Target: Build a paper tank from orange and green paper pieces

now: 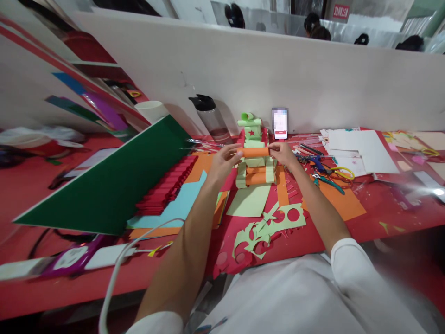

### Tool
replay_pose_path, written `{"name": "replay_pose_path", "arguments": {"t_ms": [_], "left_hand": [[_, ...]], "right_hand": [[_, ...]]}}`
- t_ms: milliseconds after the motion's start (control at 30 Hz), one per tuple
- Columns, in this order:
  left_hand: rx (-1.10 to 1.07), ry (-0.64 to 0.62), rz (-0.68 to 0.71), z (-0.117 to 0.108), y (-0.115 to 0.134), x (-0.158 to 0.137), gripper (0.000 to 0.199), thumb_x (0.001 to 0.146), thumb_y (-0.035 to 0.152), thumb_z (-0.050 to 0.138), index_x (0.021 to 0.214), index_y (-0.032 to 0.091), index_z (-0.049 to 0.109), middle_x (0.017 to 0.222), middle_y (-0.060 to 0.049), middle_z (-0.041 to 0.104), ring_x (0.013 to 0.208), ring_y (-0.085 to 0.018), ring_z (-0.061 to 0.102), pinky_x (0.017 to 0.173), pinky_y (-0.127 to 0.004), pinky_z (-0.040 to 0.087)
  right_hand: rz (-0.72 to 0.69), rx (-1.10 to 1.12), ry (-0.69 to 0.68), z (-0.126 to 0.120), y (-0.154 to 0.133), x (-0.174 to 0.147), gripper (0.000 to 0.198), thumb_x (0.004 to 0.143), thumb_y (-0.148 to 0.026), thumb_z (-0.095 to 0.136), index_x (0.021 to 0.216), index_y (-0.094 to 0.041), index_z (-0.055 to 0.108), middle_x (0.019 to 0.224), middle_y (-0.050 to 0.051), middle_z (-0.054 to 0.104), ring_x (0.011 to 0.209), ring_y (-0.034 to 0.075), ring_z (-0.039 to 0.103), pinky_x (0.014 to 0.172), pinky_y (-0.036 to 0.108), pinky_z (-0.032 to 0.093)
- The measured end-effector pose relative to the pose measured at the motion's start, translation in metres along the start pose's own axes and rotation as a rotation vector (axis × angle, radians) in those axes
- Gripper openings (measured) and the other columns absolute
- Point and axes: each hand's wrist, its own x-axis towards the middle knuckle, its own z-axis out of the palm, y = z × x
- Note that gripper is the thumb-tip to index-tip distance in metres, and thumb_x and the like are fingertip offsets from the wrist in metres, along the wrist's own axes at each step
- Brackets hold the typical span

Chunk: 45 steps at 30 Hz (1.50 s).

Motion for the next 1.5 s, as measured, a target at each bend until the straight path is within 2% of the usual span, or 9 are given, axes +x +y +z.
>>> {"name": "replay_pose_path", "arguments": {"t_ms": [233, 400, 467, 600, 800, 1233, 1500], "left_hand": [[0.015, 0.025, 0.015, -0.003, -0.007, 0.003, 0.043, 0.076, 0.042, 0.079, 0.113, 0.021, 0.073, 0.099, -0.005, 0.069, 0.092, -0.02, 0.067, 0.083, -0.034, 0.055], [0.007, 0.027, 0.014, -0.004, -0.006, 0.003, 0.04, 0.074, 0.04, 0.079, 0.109, 0.02, 0.074, 0.101, -0.006, 0.07, 0.096, -0.021, 0.068, 0.087, -0.035, 0.054], [-0.004, 0.025, 0.016, -0.004, -0.005, 0.003, 0.039, 0.074, 0.041, 0.08, 0.107, 0.02, 0.074, 0.1, -0.005, 0.07, 0.094, -0.021, 0.067, 0.086, -0.035, 0.054], [-0.034, 0.023, 0.013, -0.003, -0.003, 0.003, 0.039, 0.075, 0.044, 0.08, 0.103, 0.019, 0.073, 0.093, -0.004, 0.07, 0.086, -0.019, 0.066, 0.085, -0.035, 0.054], [-0.014, 0.012, -0.003, -0.002, -0.002, 0.003, 0.04, 0.076, 0.049, 0.079, 0.1, 0.019, 0.072, 0.087, -0.003, 0.07, 0.081, -0.018, 0.065, 0.084, -0.035, 0.054], [-0.001, 0.011, -0.011, -0.005, -0.011, 0.006, 0.03, 0.078, 0.043, 0.077, 0.097, 0.02, 0.072, 0.088, -0.002, 0.068, 0.078, -0.016, 0.063, 0.078, -0.031, 0.052], [-0.001, -0.004, -0.003, -0.002, -0.005, 0.002, 0.035, 0.079, 0.046, 0.078, 0.101, 0.021, 0.069, 0.093, -0.003, 0.068, 0.086, -0.018, 0.066, 0.083, -0.034, 0.056]], "right_hand": [[0.048, 0.005, -0.054, -0.009, -0.009, -0.001, 0.018, 0.081, -0.023, 0.068, 0.095, -0.015, 0.076, 0.09, 0.006, 0.077, 0.076, 0.015, 0.067, 0.065, 0.023, 0.055], [0.09, 0.03, -0.087, -0.01, -0.023, -0.005, 0.027, 0.092, -0.041, 0.065, 0.102, -0.018, 0.074, 0.107, 0.008, 0.075, 0.087, 0.018, 0.069, 0.065, 0.026, 0.059], [0.046, 0.006, -0.102, -0.008, -0.026, -0.007, 0.032, 0.087, -0.047, 0.071, 0.102, -0.019, 0.074, 0.105, 0.007, 0.074, 0.091, 0.02, 0.069, 0.068, 0.027, 0.06], [-0.007, -0.021, -0.139, -0.004, -0.025, -0.009, 0.035, 0.078, -0.043, 0.08, 0.101, -0.017, 0.074, 0.094, 0.006, 0.073, 0.087, 0.019, 0.068, 0.068, 0.027, 0.059], [-0.01, 0.007, -0.136, -0.002, -0.022, -0.01, 0.029, 0.08, -0.037, 0.076, 0.1, -0.016, 0.073, 0.091, 0.005, 0.072, 0.084, 0.018, 0.068, 0.066, 0.027, 0.059], [-0.007, -0.025, -0.151, -0.002, -0.024, -0.01, 0.032, 0.077, -0.04, 0.079, 0.099, -0.016, 0.073, 0.097, 0.007, 0.074, 0.088, 0.019, 0.069, 0.069, 0.029, 0.062], [-0.011, -0.007, -0.164, -0.001, -0.022, -0.008, 0.037, 0.074, -0.043, 0.08, 0.098, -0.016, 0.072, 0.096, 0.006, 0.073, 0.087, 0.019, 0.068, 0.067, 0.028, 0.061]]}}
